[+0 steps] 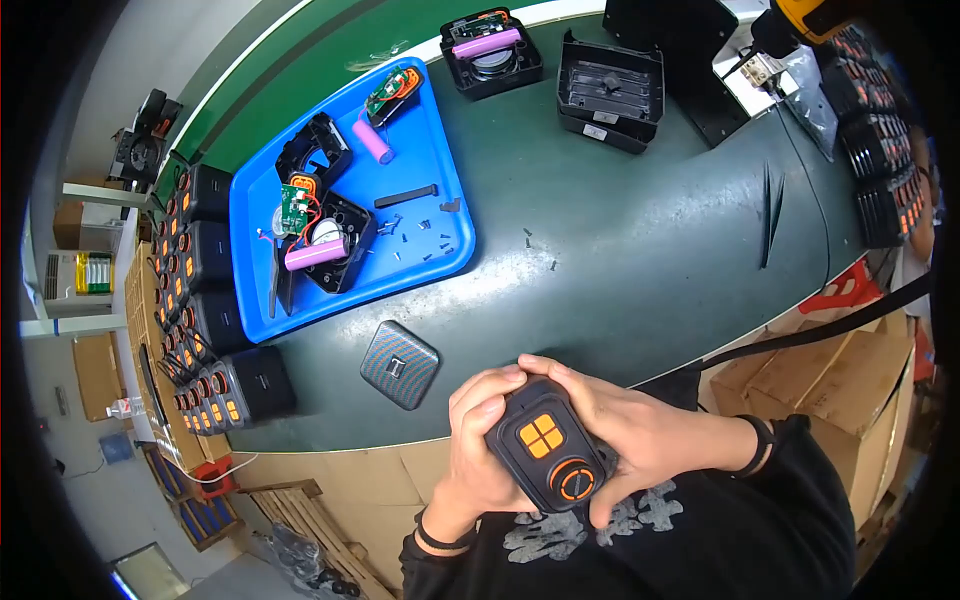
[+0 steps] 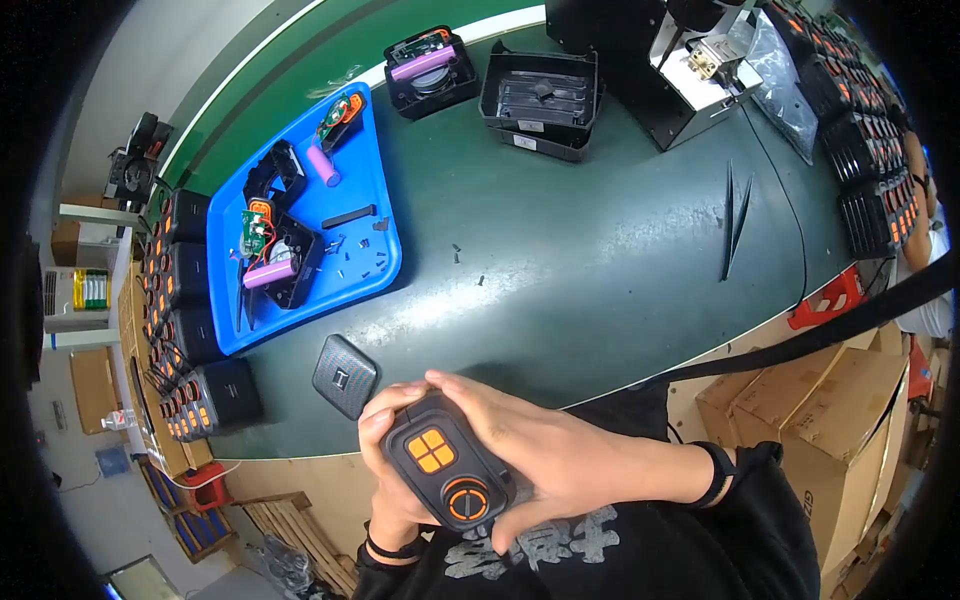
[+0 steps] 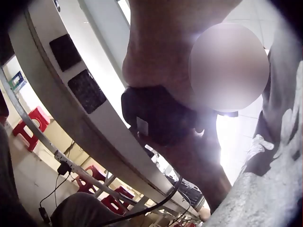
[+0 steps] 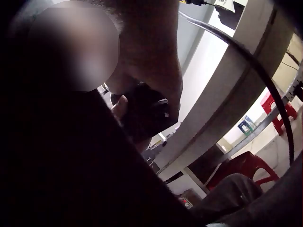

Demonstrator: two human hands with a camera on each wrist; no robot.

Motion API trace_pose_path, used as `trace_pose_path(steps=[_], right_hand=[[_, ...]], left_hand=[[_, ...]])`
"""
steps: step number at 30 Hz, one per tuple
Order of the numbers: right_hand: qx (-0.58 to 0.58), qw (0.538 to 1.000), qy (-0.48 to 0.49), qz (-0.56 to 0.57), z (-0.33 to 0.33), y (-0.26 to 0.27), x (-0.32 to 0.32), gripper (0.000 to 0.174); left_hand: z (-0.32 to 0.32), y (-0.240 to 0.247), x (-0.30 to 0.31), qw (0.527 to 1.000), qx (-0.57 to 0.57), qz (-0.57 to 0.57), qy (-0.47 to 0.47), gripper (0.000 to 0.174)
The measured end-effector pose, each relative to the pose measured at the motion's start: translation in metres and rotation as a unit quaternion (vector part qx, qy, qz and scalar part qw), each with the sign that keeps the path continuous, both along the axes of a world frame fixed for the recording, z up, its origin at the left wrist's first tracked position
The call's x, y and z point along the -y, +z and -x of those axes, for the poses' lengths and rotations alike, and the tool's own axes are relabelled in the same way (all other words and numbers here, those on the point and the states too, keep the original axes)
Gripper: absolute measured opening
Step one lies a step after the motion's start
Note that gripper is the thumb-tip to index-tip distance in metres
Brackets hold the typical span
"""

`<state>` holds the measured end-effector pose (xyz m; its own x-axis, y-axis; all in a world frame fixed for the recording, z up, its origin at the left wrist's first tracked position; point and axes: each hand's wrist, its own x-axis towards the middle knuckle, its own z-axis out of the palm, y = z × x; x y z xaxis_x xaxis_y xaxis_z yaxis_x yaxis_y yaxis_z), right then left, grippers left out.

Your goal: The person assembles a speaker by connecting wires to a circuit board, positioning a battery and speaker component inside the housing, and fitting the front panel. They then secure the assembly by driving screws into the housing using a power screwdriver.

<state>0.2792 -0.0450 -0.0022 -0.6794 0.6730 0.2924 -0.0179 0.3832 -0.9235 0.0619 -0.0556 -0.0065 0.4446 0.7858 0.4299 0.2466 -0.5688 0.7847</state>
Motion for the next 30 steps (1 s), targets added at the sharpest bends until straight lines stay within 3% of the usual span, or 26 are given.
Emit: trace_pose_path(steps=[2,14,17,21,25,28,30], right_hand=[[0.002,1.000,-0.002,0.009,-0.002,0.001,0.002,0.129],[0.045,0.995,0.008,0.087,-0.005,-0.012,0.005,0.139],[-0.006,0.996,0.007,0.085,-0.003,-0.014,-0.002,0.147],[-0.046,0.984,0.034,0.168,-0.004,-0.011,-0.011,0.152],[-0.041,0.985,-0.016,0.169,-0.008,-0.011,-0.011,0.145],[-0.007,0.992,-0.052,0.116,-0.014,-0.009,-0.009,0.136],[-0.046,0.989,-0.112,0.083,-0.014,-0.017,-0.003,0.124]], left_hand=[[-0.004,-0.006,0.000,1.000,0.009,0.007,0.028,0.116],[-0.013,0.011,-0.019,0.997,-0.073,0.026,0.014,0.110],[-0.011,0.015,-0.026,0.995,-0.082,0.050,0.000,0.110],[-0.011,0.020,-0.031,0.992,-0.108,0.070,0.008,0.112],[-0.016,0.034,-0.037,0.984,-0.163,0.062,0.027,0.111],[-0.013,0.045,-0.042,0.970,-0.236,0.042,0.033,0.110],[-0.015,0.046,-0.042,0.966,-0.254,0.016,0.039,0.109]])
